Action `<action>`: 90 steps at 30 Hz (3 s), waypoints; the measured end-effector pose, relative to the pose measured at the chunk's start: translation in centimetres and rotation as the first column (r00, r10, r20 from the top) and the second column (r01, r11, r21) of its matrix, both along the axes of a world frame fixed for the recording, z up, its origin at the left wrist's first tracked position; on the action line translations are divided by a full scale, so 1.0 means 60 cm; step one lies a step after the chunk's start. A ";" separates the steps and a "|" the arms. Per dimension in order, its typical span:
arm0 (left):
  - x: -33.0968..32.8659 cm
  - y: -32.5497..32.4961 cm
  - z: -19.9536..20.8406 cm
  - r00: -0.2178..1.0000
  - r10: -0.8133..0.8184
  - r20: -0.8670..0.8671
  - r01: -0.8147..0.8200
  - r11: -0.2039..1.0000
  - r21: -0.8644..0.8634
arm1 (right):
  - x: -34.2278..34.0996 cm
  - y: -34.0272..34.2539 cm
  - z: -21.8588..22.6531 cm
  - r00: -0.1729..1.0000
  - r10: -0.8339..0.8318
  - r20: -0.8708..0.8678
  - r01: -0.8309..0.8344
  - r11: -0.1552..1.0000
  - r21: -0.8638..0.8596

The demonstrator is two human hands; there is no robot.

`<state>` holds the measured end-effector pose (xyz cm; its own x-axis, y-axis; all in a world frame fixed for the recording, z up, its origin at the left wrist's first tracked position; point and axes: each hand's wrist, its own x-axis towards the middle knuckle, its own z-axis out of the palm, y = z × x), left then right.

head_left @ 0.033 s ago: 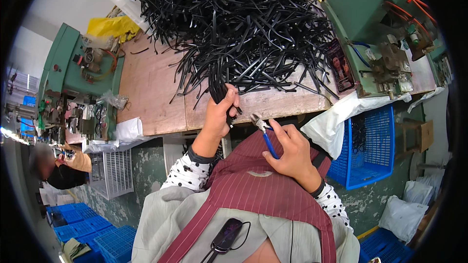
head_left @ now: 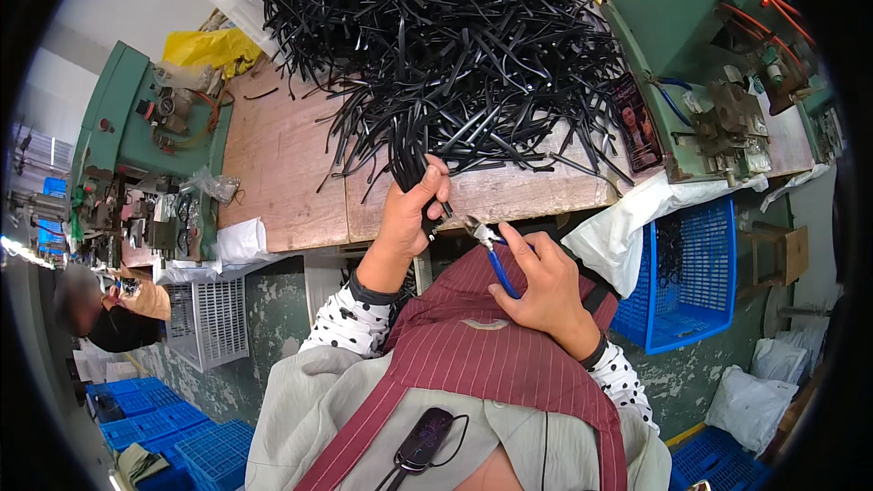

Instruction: The person repeatedly picks black cables from a pile on a wooden table and cuts them into shorter pieces using blue-handled pliers. The cut pieces are dropped back onto the table.

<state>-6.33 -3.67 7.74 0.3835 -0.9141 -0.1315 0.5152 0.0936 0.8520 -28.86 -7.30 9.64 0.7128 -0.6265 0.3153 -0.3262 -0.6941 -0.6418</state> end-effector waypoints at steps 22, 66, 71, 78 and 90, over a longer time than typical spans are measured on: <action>-0.076 0.019 0.006 0.889 0.415 0.193 -0.345 0.884 -0.315 | 0.002 0.012 0.008 0.999 0.046 -0.008 -0.045 0.990 0.135; 0.026 -0.036 0.034 0.987 -0.142 -0.069 0.142 0.990 -0.011 | 0.001 -0.004 0.007 0.998 -0.025 0.055 0.023 0.999 0.039; 0.029 -0.024 0.030 0.888 -0.345 -0.305 0.275 0.928 -0.250 | 0.011 -0.001 0.026 0.999 0.052 -0.005 -0.052 0.995 -0.083; 0.031 -0.026 0.030 0.813 -0.468 -0.347 0.371 0.875 -0.312 | 0.006 -0.001 0.033 0.997 0.062 -0.055 -0.068 0.992 -0.109; 0.025 -0.029 0.032 0.797 -0.508 -0.326 0.405 0.851 -0.334 | 0.003 -0.004 0.027 0.997 0.073 -0.022 -0.075 0.989 -0.125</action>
<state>-4.80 -5.39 9.63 -0.1235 -0.9903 0.0642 0.8295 -0.0675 0.5545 -28.70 -7.55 11.26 0.7615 -0.5280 0.3758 -0.2810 -0.7915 -0.5427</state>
